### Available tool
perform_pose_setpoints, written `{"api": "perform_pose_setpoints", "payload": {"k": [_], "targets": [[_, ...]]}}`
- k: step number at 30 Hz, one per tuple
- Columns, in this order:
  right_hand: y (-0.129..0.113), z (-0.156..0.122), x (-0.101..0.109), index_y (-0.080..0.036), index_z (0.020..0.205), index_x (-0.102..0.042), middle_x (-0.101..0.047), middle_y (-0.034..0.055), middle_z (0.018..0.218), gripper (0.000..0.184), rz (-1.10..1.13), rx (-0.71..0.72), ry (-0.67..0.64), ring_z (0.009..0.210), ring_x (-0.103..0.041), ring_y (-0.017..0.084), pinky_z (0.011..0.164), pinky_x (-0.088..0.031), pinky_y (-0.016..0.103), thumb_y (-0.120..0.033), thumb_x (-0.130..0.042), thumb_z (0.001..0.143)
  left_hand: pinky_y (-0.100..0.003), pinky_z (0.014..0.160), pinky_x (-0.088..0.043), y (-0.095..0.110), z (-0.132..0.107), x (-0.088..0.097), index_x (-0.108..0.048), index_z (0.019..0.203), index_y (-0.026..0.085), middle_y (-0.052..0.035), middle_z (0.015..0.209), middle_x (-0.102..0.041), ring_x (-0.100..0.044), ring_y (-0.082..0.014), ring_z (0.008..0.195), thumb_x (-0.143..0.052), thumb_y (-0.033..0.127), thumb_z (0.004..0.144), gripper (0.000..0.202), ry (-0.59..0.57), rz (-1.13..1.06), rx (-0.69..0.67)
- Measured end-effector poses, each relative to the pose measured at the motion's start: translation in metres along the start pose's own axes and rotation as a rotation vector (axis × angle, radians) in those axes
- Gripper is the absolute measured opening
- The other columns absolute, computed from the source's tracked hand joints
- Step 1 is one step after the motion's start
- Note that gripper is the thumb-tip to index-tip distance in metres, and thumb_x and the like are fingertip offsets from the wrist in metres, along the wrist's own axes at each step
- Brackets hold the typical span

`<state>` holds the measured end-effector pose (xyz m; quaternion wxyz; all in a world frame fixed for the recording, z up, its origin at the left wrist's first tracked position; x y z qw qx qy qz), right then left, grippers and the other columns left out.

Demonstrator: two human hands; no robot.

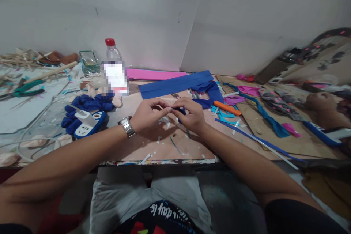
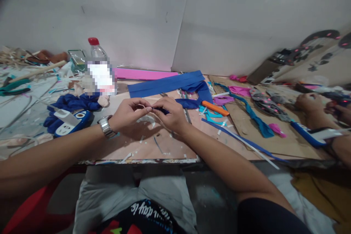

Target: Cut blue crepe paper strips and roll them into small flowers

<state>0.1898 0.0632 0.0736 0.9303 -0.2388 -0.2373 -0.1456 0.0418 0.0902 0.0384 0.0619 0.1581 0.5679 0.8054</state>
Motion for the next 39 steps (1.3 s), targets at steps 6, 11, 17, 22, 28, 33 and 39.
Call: {"api": "perform_pose_setpoints", "payload": {"k": [6,11,17,22,28,33,39], "targets": [[0.002,0.0,0.003,-0.023,0.091,-0.073,-0.077,0.0033,0.087,0.009,-0.027,-0.029,0.031,0.08,-0.071,0.019,0.078,-0.054,0.035,-0.028,-0.079,0.088,-0.029,0.074,-0.054,-0.006,0.001,-0.002,-0.073,0.092,0.014,-0.0084,0.09,-0.075,-0.068,-0.0173,0.08,-0.075,0.043,0.085,0.03,-0.04,-0.103,0.02],[-0.002,0.001,0.005,-0.022,0.09,-0.072,-0.077,0.0034,0.086,0.008,-0.033,-0.016,0.034,0.079,-0.071,0.019,0.078,-0.054,0.035,-0.026,-0.078,0.088,-0.028,0.074,-0.052,-0.008,0.003,-0.001,-0.073,0.093,0.015,-0.0062,0.088,-0.074,-0.066,-0.0155,0.079,-0.073,0.043,0.088,0.028,-0.055,-0.108,-0.013],[-0.002,0.002,0.006,-0.022,0.09,-0.073,-0.076,0.0057,0.087,0.003,0.003,-0.005,0.03,0.083,-0.071,0.02,0.081,-0.055,0.038,-0.024,-0.075,0.09,-0.029,0.076,-0.052,-0.002,0.002,0.0,-0.074,0.095,0.016,-0.0071,0.094,-0.076,-0.067,-0.0161,0.081,-0.071,0.04,0.09,0.024,-0.058,-0.041,-0.079],[-0.001,0.002,0.006,-0.023,0.089,-0.073,-0.075,0.0053,0.086,0.004,0.022,-0.032,0.041,0.083,-0.07,0.02,0.08,-0.056,0.038,-0.026,-0.074,0.09,-0.031,0.079,-0.052,0.01,0.0,0.006,-0.077,0.093,0.018,-0.0077,0.093,-0.077,-0.068,-0.0181,0.085,-0.072,0.037,0.089,0.02,0.017,0.131,-0.204],[0.001,0.002,0.004,-0.022,0.089,-0.074,-0.076,0.0049,0.087,0.004,0.045,-0.059,0.039,0.083,-0.071,0.019,0.08,-0.056,0.036,-0.026,-0.075,0.09,-0.031,0.079,-0.051,0.018,-0.002,0.007,-0.076,0.091,0.019,-0.0059,0.091,-0.077,-0.066,-0.0176,0.084,-0.077,0.033,0.086,0.015,0.05,0.237,-0.28],[-0.001,0.004,0.004,-0.022,0.095,-0.075,-0.077,0.0065,0.093,0.006,0.036,-0.062,0.01,0.088,-0.072,0.021,0.084,-0.056,0.037,-0.025,-0.073,0.091,-0.029,0.075,-0.05,0.012,0.001,0.006,-0.073,0.094,0.018,-0.0051,0.091,-0.075,-0.064,-0.0157,0.081,-0.07,0.034,0.091,0.017,0.013,0.206,-0.216],[0.0,0.004,0.005,-0.023,0.093,-0.074,-0.077,0.0062,0.092,0.006,-0.014,-0.073,0.007,0.088,-0.072,0.022,0.085,-0.056,0.04,-0.028,-0.072,0.092,-0.029,0.076,-0.05,0.007,0.004,0.009,-0.074,0.097,0.019,-0.0055,0.092,-0.075,-0.064,-0.016,0.079,-0.068,0.038,0.092,0.021,0.018,0.211,-0.198]]}}
Point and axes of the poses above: each hand's wrist, its own z-axis towards the middle knuckle, its own x-axis out of the back of the hand, y = z × x, the point moved 8 cm from there along z, towards the middle knuckle
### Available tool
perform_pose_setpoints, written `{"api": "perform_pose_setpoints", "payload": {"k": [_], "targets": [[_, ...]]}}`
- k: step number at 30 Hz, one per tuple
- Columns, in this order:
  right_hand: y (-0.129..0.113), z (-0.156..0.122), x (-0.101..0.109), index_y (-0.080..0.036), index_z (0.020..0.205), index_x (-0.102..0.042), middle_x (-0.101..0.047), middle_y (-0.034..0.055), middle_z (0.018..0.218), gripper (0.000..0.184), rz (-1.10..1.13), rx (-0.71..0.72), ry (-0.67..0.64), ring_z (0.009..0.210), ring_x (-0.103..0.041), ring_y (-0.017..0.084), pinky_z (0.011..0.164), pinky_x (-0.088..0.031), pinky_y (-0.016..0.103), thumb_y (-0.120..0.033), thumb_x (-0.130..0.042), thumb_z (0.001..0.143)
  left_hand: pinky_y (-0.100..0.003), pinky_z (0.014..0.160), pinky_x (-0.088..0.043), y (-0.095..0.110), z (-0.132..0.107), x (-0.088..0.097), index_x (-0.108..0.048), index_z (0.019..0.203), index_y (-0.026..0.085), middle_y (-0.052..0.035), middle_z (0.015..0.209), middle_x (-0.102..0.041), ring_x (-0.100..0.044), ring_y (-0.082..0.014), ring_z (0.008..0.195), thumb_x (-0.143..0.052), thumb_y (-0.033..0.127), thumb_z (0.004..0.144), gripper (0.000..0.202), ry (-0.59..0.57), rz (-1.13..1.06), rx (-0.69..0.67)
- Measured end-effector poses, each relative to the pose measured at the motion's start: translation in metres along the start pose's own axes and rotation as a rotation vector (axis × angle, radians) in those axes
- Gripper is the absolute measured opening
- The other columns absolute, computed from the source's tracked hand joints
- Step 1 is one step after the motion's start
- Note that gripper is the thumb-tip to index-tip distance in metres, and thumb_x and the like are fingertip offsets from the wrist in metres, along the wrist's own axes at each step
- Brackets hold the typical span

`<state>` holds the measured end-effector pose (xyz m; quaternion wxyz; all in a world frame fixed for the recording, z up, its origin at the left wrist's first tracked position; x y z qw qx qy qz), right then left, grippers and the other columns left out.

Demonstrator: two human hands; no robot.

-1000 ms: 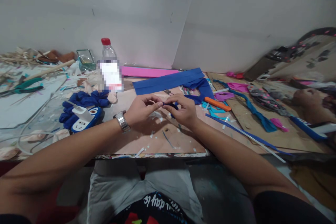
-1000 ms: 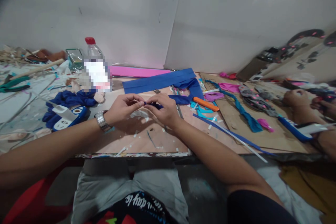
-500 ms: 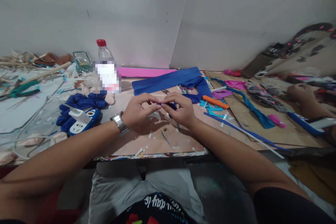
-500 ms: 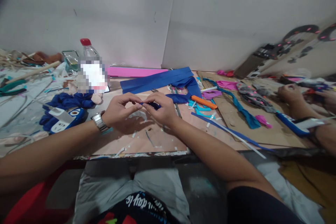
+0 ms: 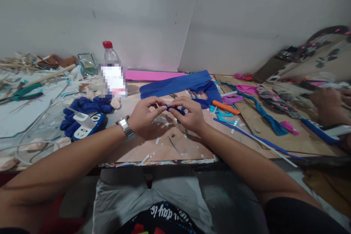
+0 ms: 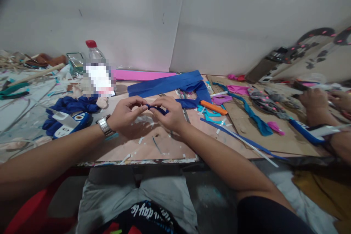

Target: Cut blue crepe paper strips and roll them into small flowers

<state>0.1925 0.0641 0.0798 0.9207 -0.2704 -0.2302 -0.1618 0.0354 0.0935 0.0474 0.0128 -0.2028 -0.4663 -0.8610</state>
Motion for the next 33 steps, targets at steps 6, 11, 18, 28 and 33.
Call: {"api": "perform_pose_setpoints", "payload": {"k": [6,11,18,28,33], "targets": [[0.003,-0.001,0.001,-0.022,0.087,-0.073,-0.076,0.0062,0.087,0.007,0.01,0.003,0.034,0.085,-0.071,0.021,0.082,-0.055,0.039,-0.028,-0.075,0.09,-0.03,0.078,-0.052,0.005,0.0,0.0,-0.076,0.097,0.019,-0.0066,0.096,-0.077,-0.066,-0.0167,0.083,-0.068,0.038,0.093,0.021,0.005,0.024,-0.026],[0.004,-0.001,0.002,-0.022,0.085,-0.072,-0.075,0.0055,0.084,0.012,0.02,-0.011,0.046,0.082,-0.07,0.021,0.08,-0.055,0.038,-0.032,-0.075,0.09,-0.03,0.08,-0.053,0.008,-0.001,0.0,-0.078,0.098,0.02,-0.0072,0.098,-0.079,-0.069,-0.0179,0.087,-0.068,0.039,0.093,0.022,0.007,0.02,-0.063],[0.007,-0.001,0.003,-0.021,0.084,-0.069,-0.072,0.0047,0.082,0.019,0.016,-0.034,0.066,0.079,-0.068,0.02,0.076,-0.054,0.036,-0.039,-0.076,0.089,-0.034,0.089,-0.054,0.013,-0.003,-0.001,-0.081,0.099,0.023,-0.0077,0.105,-0.08,-0.071,-0.0199,0.097,-0.067,0.037,0.095,0.02,-0.003,0.014,-0.125],[0.01,-0.002,0.0,-0.022,0.104,-0.067,-0.069,0.0043,0.09,0.024,0.039,-0.062,0.037,0.08,-0.065,0.019,0.074,-0.054,0.034,-0.041,-0.074,0.091,-0.038,0.097,-0.055,0.01,-0.001,-0.008,-0.08,0.102,0.022,-0.0095,0.114,-0.079,-0.072,-0.023,0.108,-0.068,0.042,0.093,0.026,-0.07,-0.137,-0.035],[0.002,-0.002,0.003,-0.023,0.091,-0.069,-0.07,0.004,0.086,0.013,0.053,0.009,0.067,0.084,-0.066,0.021,0.079,-0.054,0.037,-0.033,-0.077,0.089,-0.039,0.103,-0.053,0.004,-0.001,-0.015,-0.078,0.11,0.02,-0.0092,0.12,-0.078,-0.071,-0.0233,0.113,-0.066,0.042,0.095,0.03,-0.135,-0.286,0.049]]}}
Point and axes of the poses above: each hand's wrist, its own z-axis towards the middle knuckle, its own x-axis out of the back of the hand, y = z × x, the point moved 8 cm from there along z, towards the middle knuckle
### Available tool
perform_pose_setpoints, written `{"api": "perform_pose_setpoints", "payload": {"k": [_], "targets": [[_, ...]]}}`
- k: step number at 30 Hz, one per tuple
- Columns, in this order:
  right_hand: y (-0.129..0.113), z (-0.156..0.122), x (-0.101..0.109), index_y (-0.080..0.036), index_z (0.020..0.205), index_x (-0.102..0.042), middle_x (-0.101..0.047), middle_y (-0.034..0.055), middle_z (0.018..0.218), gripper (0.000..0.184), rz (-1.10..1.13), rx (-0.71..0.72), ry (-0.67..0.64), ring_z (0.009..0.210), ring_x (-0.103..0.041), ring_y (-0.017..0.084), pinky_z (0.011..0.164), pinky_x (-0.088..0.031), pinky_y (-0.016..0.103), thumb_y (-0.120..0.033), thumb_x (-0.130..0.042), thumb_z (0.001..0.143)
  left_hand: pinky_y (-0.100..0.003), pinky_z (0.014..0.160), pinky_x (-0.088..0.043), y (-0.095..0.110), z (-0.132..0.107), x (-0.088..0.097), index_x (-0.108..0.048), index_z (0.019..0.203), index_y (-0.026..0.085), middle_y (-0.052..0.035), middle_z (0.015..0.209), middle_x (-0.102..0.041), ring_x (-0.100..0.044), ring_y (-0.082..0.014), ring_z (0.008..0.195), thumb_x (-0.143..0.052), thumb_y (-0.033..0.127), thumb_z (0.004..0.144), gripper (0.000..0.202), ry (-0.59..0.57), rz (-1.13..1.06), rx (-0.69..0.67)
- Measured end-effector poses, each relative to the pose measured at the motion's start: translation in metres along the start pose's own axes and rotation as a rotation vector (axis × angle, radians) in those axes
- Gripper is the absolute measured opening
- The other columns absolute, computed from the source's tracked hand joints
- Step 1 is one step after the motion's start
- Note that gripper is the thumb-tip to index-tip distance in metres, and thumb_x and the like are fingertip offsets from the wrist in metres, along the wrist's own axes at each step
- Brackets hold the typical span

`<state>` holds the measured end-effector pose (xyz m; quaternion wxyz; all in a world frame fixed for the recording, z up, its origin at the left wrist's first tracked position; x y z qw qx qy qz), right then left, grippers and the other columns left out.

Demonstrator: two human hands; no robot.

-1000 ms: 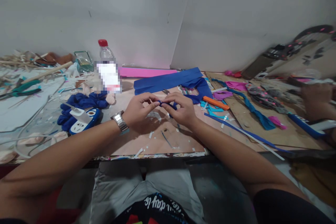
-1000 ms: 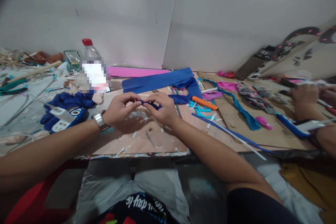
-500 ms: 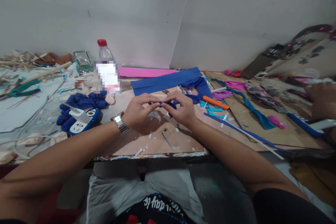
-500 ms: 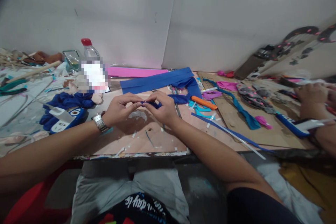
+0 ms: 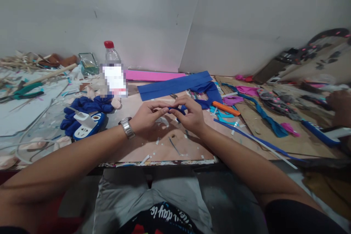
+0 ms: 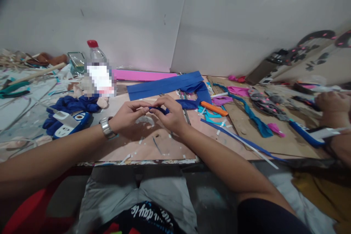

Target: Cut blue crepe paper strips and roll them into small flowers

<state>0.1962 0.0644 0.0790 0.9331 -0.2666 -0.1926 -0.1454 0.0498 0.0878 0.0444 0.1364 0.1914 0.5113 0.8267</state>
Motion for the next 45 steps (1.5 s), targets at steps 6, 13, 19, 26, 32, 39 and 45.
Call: {"api": "perform_pose_setpoints", "payload": {"k": [6,13,19,26,32,39,45], "targets": [[-0.003,0.0,0.0,-0.023,0.083,-0.07,-0.072,0.0043,0.082,0.015,-0.019,-0.006,-0.002,0.081,-0.068,0.021,0.079,-0.055,0.038,-0.035,-0.078,0.089,-0.037,0.096,-0.055,0.002,-0.001,0.005,-0.079,0.105,0.018,-0.0095,0.111,-0.08,-0.073,-0.023,0.106,-0.065,0.04,0.094,0.028,0.086,0.072,-0.02],[0.0,-0.002,-0.002,-0.027,0.102,-0.075,-0.072,0.0039,0.088,0.013,-0.054,0.026,-0.024,0.087,-0.066,0.021,0.081,-0.054,0.039,-0.03,-0.077,0.089,-0.034,0.091,-0.055,0.007,-0.002,0.005,-0.078,0.1,0.019,-0.0083,0.104,-0.08,-0.072,-0.022,0.098,-0.063,0.039,0.096,0.026,0.078,0.17,-0.065],[0.0,-0.004,0.0,-0.03,0.1,-0.08,-0.067,0.004,0.091,0.011,-0.076,0.059,-0.006,0.087,-0.065,0.02,0.08,-0.055,0.039,-0.026,-0.075,0.091,-0.036,0.097,-0.054,0.004,-0.001,0.001,-0.079,0.105,0.019,-0.0091,0.113,-0.079,-0.072,-0.0224,0.106,-0.063,0.042,0.096,0.029,0.016,0.1,-0.026],[-0.004,-0.002,-0.001,-0.027,0.098,-0.076,-0.068,0.0054,0.094,0.008,-0.036,0.045,-0.016,0.09,-0.066,0.021,0.082,-0.054,0.039,-0.024,-0.073,0.092,-0.037,0.09,-0.058,-0.003,-0.002,0.0,-0.078,0.102,0.017,-0.0114,0.107,-0.079,-0.073,-0.0228,0.099,-0.073,0.046,0.088,0.032,0.04,-0.037,0.051],[-0.001,-0.004,-0.003,-0.023,0.099,-0.07,-0.07,0.006,0.094,0.006,0.007,0.031,-0.027,0.093,-0.066,0.023,0.086,-0.053,0.04,-0.024,-0.069,0.094,-0.033,0.081,-0.057,-0.01,-0.002,0.0,-0.075,0.096,0.014,-0.0097,0.095,-0.078,-0.072,-0.02,0.088,-0.078,0.044,0.083,0.033,0.068,-0.092,0.116],[0.002,-0.005,-0.003,-0.022,0.097,-0.07,-0.071,0.0056,0.092,0.006,0.05,-0.019,-0.006,0.087,-0.067,0.021,0.081,-0.054,0.037,-0.024,-0.071,0.092,-0.031,0.08,-0.055,-0.018,-0.001,0.001,-0.067,0.099,0.015,-0.0064,0.097,-0.072,-0.069,-0.0166,0.086,-0.081,0.035,0.079,0.031,0.065,-0.184,0.144],[0.003,-0.007,-0.004,-0.022,0.093,-0.072,-0.074,0.0048,0.088,0.005,0.077,-0.052,-0.014,0.083,-0.07,0.02,0.081,-0.056,0.036,-0.023,-0.075,0.089,-0.03,0.08,-0.052,-0.017,-0.001,0.0,-0.06,0.1,0.018,-0.0042,0.096,-0.066,-0.064,-0.0147,0.086,-0.072,0.029,0.087,0.021,0.051,-0.089,0.1]]}}
Point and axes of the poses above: each hand's wrist, its own z-axis towards the middle knuckle, its own x-axis out of the back of the hand, y = z × x, the point moved 8 cm from there along z, towards the middle knuckle
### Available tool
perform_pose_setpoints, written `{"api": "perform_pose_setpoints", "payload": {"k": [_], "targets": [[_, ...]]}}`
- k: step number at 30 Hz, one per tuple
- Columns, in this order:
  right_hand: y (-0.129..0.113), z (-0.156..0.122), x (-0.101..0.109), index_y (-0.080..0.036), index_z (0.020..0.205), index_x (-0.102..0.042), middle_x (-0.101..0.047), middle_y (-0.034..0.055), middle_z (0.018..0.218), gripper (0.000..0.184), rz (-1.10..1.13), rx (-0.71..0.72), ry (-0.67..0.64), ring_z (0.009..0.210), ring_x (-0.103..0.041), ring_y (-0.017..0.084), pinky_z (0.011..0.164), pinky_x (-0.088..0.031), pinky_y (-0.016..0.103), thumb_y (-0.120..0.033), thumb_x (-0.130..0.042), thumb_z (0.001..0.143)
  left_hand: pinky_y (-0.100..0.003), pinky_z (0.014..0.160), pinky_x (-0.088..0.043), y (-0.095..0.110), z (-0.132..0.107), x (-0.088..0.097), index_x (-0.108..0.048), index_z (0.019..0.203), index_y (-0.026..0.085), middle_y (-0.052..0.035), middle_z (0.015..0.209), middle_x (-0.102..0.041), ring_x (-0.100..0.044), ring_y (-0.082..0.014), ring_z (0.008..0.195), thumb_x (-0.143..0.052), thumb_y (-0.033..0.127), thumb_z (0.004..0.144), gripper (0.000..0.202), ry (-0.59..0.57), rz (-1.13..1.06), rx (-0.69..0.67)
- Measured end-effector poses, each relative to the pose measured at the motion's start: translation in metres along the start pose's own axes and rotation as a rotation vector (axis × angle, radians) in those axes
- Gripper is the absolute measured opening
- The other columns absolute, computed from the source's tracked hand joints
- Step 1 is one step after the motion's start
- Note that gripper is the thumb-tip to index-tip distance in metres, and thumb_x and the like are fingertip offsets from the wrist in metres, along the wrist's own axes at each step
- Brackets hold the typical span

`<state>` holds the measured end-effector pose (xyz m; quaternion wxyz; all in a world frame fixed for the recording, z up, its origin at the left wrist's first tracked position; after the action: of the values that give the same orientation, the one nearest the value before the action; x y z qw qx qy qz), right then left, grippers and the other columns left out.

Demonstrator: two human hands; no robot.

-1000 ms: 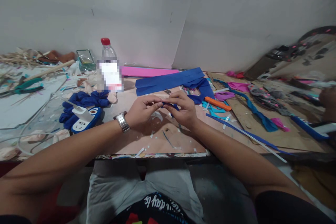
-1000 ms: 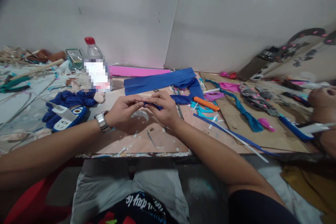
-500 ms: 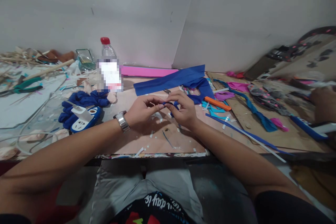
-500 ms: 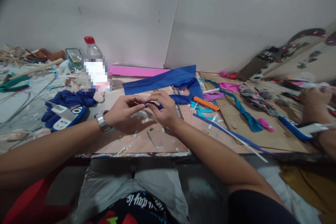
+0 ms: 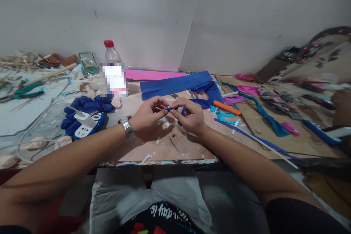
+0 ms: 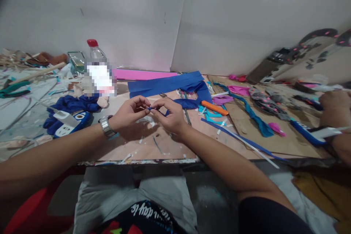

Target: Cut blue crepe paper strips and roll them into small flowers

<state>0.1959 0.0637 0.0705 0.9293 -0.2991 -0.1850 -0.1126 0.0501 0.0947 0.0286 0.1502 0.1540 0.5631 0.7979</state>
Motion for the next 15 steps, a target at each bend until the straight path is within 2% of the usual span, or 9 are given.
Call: {"api": "perform_pose_setpoints", "payload": {"k": [7,12,15], "targets": [[0.003,-0.001,-0.002,-0.022,0.092,-0.073,-0.076,0.0048,0.09,0.006,0.015,-0.014,-0.011,0.084,-0.072,0.02,0.081,-0.057,0.037,-0.023,-0.076,0.087,-0.03,0.079,-0.05,0.01,-0.003,-0.004,-0.058,0.098,0.019,-0.0027,0.095,-0.062,-0.06,-0.0143,0.084,-0.064,0.026,0.093,0.011,-0.021,0.17,-0.076],[0.003,0.001,0.002,-0.022,0.093,-0.073,-0.076,0.0046,0.09,0.008,-0.047,-0.032,0.006,0.08,-0.071,0.019,0.077,-0.057,0.034,-0.027,-0.076,0.088,-0.033,0.081,-0.05,0.019,-0.005,0.003,-0.064,0.1,0.018,-0.005,0.1,-0.067,-0.063,-0.017,0.089,-0.065,0.032,0.093,0.015,0.072,0.249,-0.136],[0.002,0.002,0.003,-0.021,0.095,-0.072,-0.075,0.003,0.085,0.013,-0.11,-0.042,0.013,0.075,-0.069,0.017,0.073,-0.056,0.031,-0.028,-0.079,0.087,-0.033,0.081,-0.05,0.024,-0.006,0.007,-0.069,0.096,0.018,-0.0054,0.096,-0.071,-0.064,-0.0179,0.088,-0.068,0.033,0.092,0.016,0.107,0.295,-0.167]]}}
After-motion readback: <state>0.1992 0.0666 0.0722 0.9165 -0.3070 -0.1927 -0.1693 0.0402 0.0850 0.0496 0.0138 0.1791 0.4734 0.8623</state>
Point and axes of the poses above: each hand's wrist, its own z-axis towards the middle knuckle, its own x-axis out of the back of the hand, y = z × x, the point moved 8 cm from there along z, towards the middle knuckle
